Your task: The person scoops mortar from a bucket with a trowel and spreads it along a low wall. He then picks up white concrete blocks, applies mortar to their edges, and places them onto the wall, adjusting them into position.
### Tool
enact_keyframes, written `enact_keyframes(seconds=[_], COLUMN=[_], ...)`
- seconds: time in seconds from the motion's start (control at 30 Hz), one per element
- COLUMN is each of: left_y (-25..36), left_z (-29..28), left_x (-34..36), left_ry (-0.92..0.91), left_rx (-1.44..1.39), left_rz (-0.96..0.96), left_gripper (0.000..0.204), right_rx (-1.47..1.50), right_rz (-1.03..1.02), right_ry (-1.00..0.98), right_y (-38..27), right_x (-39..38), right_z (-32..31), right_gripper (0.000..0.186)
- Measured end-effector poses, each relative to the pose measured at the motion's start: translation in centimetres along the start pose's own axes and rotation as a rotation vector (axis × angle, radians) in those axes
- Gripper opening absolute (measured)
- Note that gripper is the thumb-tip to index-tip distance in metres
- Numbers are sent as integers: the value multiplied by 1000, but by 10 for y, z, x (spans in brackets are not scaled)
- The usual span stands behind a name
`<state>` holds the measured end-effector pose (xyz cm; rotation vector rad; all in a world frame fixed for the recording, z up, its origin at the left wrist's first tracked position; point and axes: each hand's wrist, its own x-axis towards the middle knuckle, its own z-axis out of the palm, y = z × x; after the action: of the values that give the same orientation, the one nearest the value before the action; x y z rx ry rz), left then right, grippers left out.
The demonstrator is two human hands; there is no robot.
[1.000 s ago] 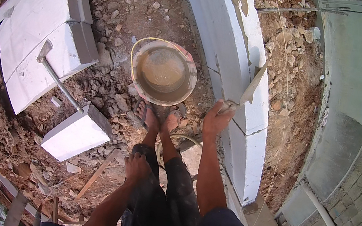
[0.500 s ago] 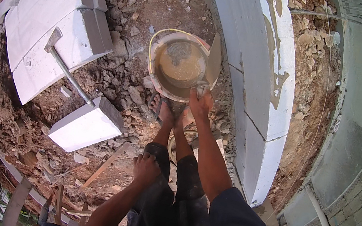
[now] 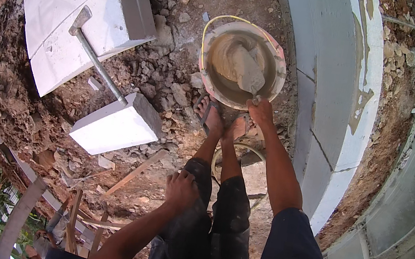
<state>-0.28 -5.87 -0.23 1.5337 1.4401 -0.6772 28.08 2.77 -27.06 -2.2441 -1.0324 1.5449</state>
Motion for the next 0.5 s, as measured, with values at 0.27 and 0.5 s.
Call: enact_keyframes(seconds=[0.27,0.5], left_y=[15,33], left_z=[-15,-17], left_x=[8,14], left_ry=[-18,22], left_rx=[181,319], left_rz=[4,97], left_gripper=[34,40], right_rx=[400,65], right_rz=[47,-139], right_ry=[-177,271], right_y=[-100,-167], right_x=[-153,-182], right_z=[-106,-262], right_gripper=[38,35])
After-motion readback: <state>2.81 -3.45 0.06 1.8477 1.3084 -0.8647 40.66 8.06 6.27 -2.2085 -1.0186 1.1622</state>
